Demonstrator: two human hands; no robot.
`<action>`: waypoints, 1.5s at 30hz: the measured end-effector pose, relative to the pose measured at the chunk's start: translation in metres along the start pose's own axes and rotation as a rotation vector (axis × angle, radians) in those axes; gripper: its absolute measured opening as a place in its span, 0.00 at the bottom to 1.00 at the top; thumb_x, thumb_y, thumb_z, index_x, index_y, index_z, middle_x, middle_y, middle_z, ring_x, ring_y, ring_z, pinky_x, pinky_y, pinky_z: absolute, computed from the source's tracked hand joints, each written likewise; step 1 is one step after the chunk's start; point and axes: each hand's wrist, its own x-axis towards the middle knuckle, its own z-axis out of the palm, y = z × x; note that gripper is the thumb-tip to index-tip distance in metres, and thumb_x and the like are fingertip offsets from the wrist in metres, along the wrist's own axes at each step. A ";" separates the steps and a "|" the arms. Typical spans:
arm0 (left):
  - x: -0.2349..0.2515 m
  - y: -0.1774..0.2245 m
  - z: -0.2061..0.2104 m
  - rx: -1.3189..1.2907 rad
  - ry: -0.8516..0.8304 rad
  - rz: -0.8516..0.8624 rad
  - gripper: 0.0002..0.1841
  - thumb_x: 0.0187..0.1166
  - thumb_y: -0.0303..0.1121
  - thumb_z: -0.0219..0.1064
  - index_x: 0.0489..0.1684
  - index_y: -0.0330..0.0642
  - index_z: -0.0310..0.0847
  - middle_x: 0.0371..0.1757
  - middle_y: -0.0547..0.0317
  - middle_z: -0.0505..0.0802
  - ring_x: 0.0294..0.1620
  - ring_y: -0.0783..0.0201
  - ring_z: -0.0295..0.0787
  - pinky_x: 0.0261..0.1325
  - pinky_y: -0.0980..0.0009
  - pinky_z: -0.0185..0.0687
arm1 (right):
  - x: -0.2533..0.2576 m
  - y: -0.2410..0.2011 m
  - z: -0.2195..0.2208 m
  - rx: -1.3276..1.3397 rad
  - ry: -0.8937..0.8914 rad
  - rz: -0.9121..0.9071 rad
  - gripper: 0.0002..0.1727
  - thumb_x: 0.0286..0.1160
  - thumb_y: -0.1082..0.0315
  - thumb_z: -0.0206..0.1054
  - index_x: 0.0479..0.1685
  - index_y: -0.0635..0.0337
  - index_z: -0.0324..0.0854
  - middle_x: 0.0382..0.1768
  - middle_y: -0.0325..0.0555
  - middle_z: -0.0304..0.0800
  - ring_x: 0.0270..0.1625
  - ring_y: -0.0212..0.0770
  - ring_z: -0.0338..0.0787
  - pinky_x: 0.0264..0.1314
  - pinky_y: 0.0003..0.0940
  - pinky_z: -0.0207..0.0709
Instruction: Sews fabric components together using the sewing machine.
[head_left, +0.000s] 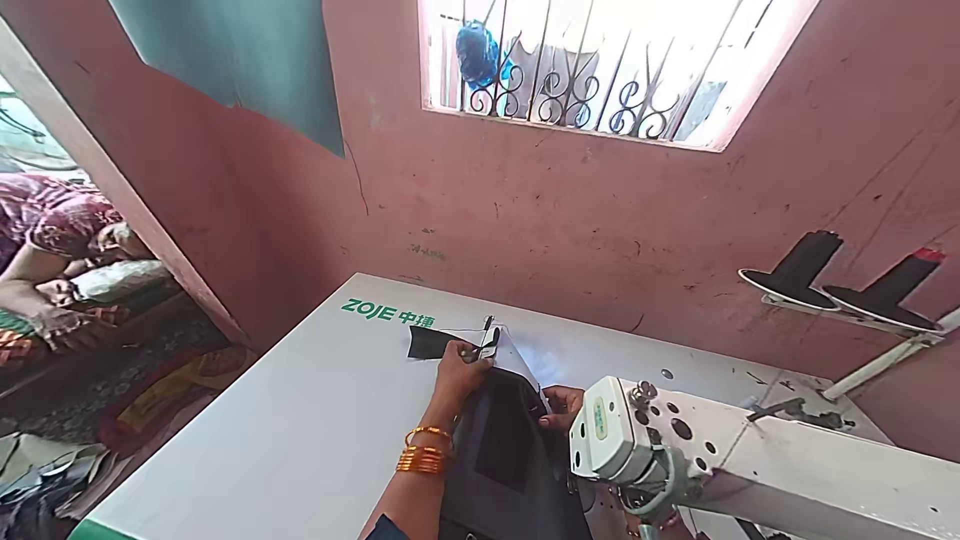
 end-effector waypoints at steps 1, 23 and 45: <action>-0.001 0.008 -0.007 0.247 0.025 0.068 0.27 0.71 0.37 0.81 0.63 0.30 0.79 0.50 0.41 0.92 0.47 0.52 0.93 0.55 0.53 0.88 | -0.003 -0.007 0.004 -0.043 0.022 0.015 0.25 0.67 0.81 0.74 0.66 0.77 0.76 0.36 0.46 0.88 0.35 0.29 0.83 0.47 0.27 0.80; 0.126 0.122 -0.063 0.829 0.181 0.295 0.23 0.82 0.27 0.64 0.76 0.30 0.77 0.78 0.31 0.80 0.84 0.37 0.71 0.86 0.42 0.61 | -0.059 0.028 -0.001 -0.411 0.175 0.020 0.25 0.81 0.64 0.69 0.71 0.71 0.78 0.63 0.56 0.88 0.63 0.35 0.85 0.70 0.26 0.73; 0.015 0.083 -0.087 1.177 -0.368 0.535 0.10 0.83 0.31 0.69 0.44 0.32 0.93 0.43 0.33 0.94 0.51 0.34 0.90 0.63 0.31 0.72 | -0.223 0.044 -0.002 -0.535 0.743 -0.136 0.11 0.72 0.79 0.65 0.47 0.68 0.92 0.43 0.59 0.95 0.48 0.55 0.94 0.57 0.53 0.86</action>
